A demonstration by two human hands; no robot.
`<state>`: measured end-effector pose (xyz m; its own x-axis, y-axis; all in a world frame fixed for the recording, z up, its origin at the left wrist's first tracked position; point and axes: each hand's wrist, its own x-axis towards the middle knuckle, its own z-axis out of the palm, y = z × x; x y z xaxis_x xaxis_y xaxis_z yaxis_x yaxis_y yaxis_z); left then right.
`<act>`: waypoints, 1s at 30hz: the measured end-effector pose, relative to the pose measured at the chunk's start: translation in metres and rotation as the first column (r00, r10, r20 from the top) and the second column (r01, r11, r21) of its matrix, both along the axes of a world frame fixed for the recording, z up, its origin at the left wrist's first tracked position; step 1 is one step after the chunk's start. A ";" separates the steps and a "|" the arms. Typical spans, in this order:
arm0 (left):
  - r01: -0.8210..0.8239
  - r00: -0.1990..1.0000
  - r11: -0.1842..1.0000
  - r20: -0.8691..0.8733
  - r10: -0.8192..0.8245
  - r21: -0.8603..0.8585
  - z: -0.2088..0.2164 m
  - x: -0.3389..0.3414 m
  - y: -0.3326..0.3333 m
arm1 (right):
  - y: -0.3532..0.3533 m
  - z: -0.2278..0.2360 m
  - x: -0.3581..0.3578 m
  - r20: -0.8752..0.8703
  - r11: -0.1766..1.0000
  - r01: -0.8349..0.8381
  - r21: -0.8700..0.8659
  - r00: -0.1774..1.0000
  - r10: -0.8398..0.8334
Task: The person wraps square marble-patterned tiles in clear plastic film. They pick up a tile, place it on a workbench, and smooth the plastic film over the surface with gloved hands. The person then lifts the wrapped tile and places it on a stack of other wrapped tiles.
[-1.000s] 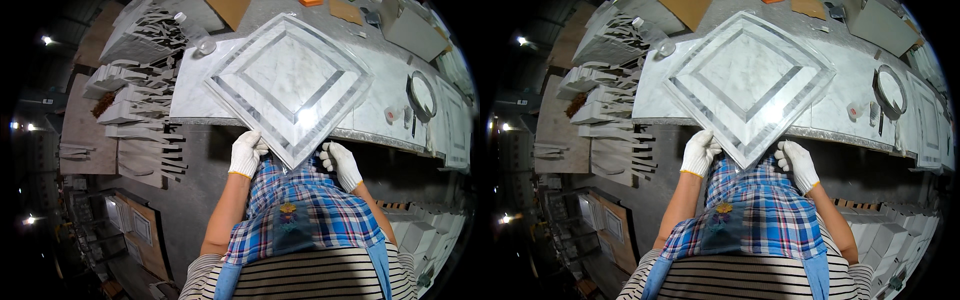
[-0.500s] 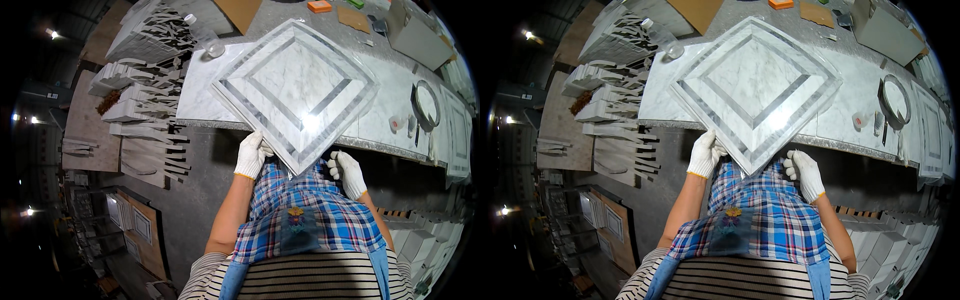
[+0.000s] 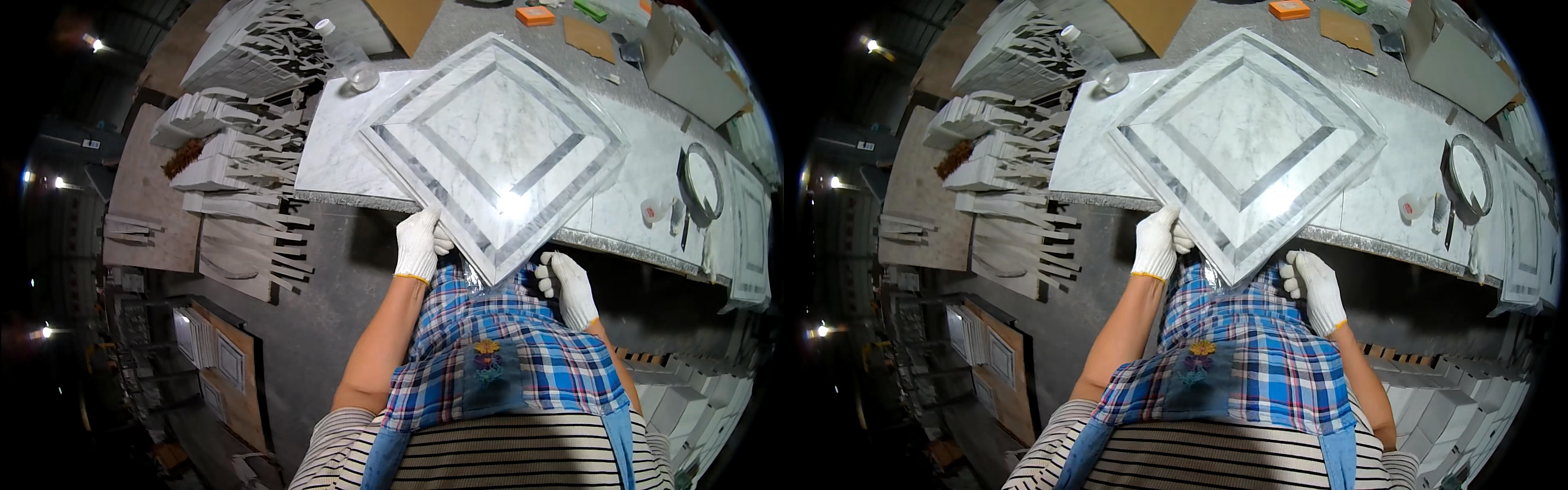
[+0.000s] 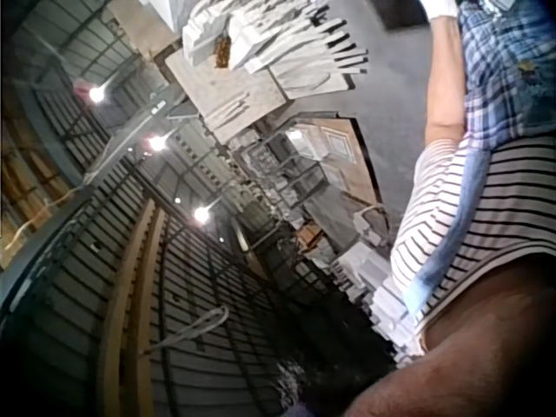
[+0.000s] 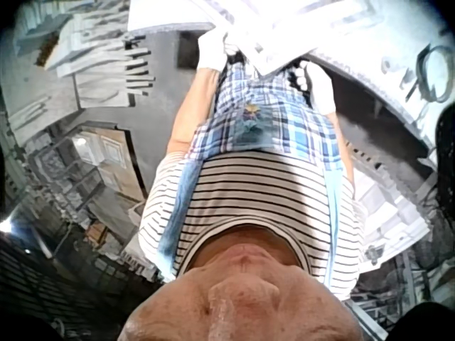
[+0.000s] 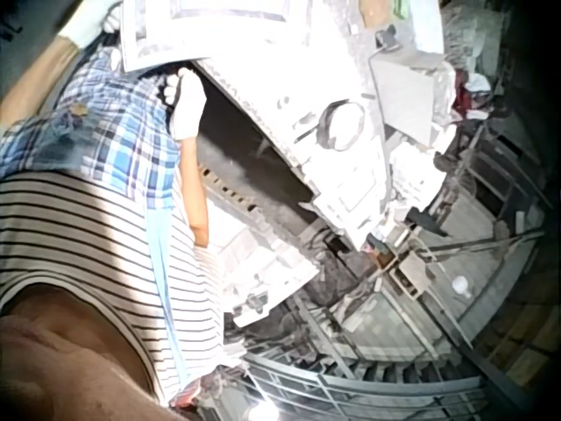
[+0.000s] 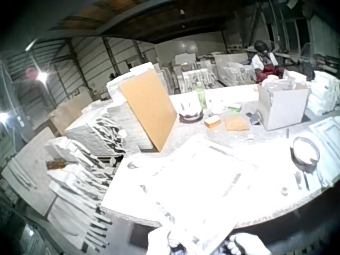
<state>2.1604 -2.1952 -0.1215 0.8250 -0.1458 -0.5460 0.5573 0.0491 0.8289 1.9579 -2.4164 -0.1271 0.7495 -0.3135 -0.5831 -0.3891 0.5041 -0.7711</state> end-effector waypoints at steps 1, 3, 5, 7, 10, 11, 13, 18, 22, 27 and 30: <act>-0.004 1.000 1.000 0.001 0.004 0.027 0.002 0.000 -0.002 | 0.000 0.000 -0.001 -0.006 1.000 0.005 -0.001 1.000 -0.005; -0.020 1.000 1.000 -0.004 0.020 0.020 0.001 0.000 -0.003 | -0.001 0.001 -0.001 0.005 1.000 0.009 -0.003 1.000 -0.009; -0.025 1.000 1.000 -0.013 0.025 0.012 0.000 -0.001 -0.004 | -0.001 0.001 -0.002 0.015 1.000 0.016 -0.007 1.000 -0.016; -0.021 0.999 1.000 -0.029 0.021 -0.001 -0.001 0.000 -0.004 | -0.001 0.000 -0.002 0.022 1.000 0.022 -0.017 1.000 -0.022; 0.004 1.000 1.000 -0.008 -0.004 0.024 -0.002 -0.001 -0.001 | -0.003 0.001 -0.003 0.013 0.999 0.033 -0.001 0.999 -0.033; 0.009 1.000 1.000 -0.017 -0.009 0.006 -0.004 -0.001 0.001 | -0.003 0.000 -0.004 0.016 0.999 0.035 0.001 0.999 -0.035; 0.019 0.999 0.999 -0.035 -0.020 -0.032 -0.007 0.000 0.004 | -0.004 -0.001 -0.005 0.020 0.999 0.040 0.003 0.999 -0.041; 0.051 0.996 0.998 -0.065 -0.053 -0.042 -0.005 0.002 0.007 | -0.005 0.002 -0.004 0.030 0.999 0.033 0.018 0.999 -0.034; 0.021 0.995 0.997 -0.095 -0.028 -0.079 -0.002 0.003 0.006 | -0.004 0.006 -0.006 0.055 0.998 0.048 -0.041 0.997 -0.046; 0.087 0.995 0.991 -0.046 -0.092 -0.102 -0.004 -0.001 0.009 | 0.005 0.023 0.003 0.236 0.602 0.102 -0.792 0.961 0.147; 0.108 0.994 0.992 -0.022 -0.110 -0.062 -0.007 -0.001 0.011 | 0.010 0.056 0.030 0.203 0.166 0.142 -0.976 0.872 0.446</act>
